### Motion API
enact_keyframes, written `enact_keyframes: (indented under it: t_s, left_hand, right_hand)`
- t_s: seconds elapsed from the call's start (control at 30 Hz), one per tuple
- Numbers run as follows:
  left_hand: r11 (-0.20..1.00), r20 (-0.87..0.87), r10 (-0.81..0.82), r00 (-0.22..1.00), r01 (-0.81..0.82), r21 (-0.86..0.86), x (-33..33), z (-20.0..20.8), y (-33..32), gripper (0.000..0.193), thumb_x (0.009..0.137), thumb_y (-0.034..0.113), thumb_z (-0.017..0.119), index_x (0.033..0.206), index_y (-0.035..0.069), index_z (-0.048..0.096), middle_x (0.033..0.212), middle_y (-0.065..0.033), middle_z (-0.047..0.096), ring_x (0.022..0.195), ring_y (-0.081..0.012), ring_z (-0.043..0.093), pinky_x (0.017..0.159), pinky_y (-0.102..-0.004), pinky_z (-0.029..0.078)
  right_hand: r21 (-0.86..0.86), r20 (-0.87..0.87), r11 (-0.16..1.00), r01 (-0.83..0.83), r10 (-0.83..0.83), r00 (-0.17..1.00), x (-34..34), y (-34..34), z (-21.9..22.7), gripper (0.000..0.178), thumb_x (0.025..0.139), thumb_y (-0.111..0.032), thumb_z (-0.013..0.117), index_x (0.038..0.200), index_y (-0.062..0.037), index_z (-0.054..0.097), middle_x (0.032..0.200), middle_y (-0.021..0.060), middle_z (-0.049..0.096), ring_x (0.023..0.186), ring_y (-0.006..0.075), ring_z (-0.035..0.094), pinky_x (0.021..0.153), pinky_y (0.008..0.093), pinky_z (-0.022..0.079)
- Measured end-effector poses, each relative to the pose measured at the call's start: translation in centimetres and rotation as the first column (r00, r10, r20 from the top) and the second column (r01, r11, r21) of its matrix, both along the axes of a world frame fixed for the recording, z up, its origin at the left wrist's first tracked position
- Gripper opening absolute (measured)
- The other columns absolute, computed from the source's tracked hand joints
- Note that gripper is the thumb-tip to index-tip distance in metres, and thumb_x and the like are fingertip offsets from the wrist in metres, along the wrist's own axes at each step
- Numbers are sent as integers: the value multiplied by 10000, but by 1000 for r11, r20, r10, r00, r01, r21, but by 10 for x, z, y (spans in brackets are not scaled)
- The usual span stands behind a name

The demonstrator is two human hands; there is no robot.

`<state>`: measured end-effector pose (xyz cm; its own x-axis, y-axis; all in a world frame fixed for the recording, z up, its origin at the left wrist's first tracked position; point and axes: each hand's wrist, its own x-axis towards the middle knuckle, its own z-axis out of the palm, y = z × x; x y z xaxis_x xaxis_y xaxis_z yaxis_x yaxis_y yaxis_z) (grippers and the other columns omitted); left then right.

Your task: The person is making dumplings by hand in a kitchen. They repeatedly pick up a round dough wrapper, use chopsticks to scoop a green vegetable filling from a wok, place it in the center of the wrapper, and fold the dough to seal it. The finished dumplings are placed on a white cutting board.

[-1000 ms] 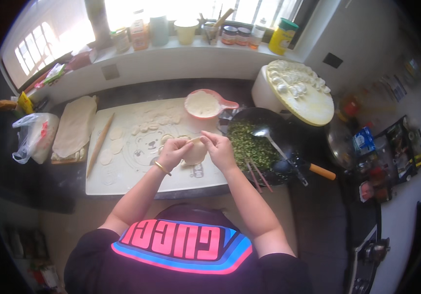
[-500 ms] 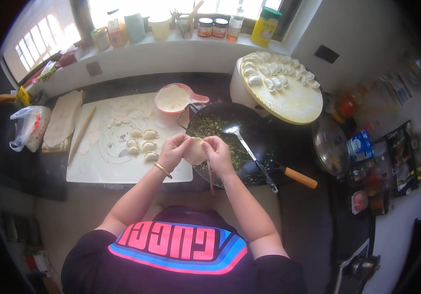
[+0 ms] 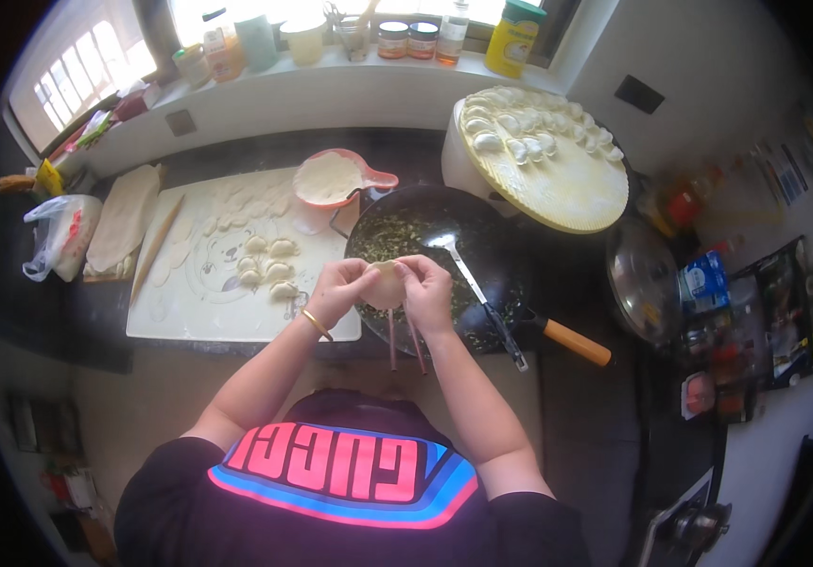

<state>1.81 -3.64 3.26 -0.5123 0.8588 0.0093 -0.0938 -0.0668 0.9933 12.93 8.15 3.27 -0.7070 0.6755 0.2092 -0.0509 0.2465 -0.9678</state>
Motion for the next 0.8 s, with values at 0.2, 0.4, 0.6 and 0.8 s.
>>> enact_keyframes:
  t_s: [0.2,0.4,0.6,0.8]
  left_hand:
    - [997,-81,-78,994,76,-23,-14,0,8,241,858,221,583,862,-16,623,732,-6,605,672,-46,536,570,-197,433]
    - [980,168,-191,967,197,-18,-23,-1,8,272,852,211,583,994,-20,612,807,-18,615,696,-73,547,579,-219,442]
    - [930,525,-356,773,350,115,-47,-22,5,311,885,216,521,1121,15,553,1009,-76,612,874,-165,606,740,-300,500]
    - [903,844,-425,326,212,373,-62,-23,-2,414,920,272,432,1241,11,424,1209,-147,510,1107,-303,504,936,-480,405]
  right_hand:
    - [11,-28,998,65,-65,998,-7,1,6,153,821,-68,596,919,43,635,819,88,664,752,105,602,687,242,467]
    - [-26,0,994,110,-110,994,-13,-1,5,152,790,-39,618,917,43,627,791,79,658,710,127,601,670,239,471]
    - [358,74,930,82,-116,991,-7,15,6,278,763,-5,599,1041,-7,601,957,175,620,861,260,608,749,304,476]
    - [741,590,310,-595,122,798,43,29,-22,428,742,-14,502,1150,-141,521,969,90,539,846,268,572,690,358,486]
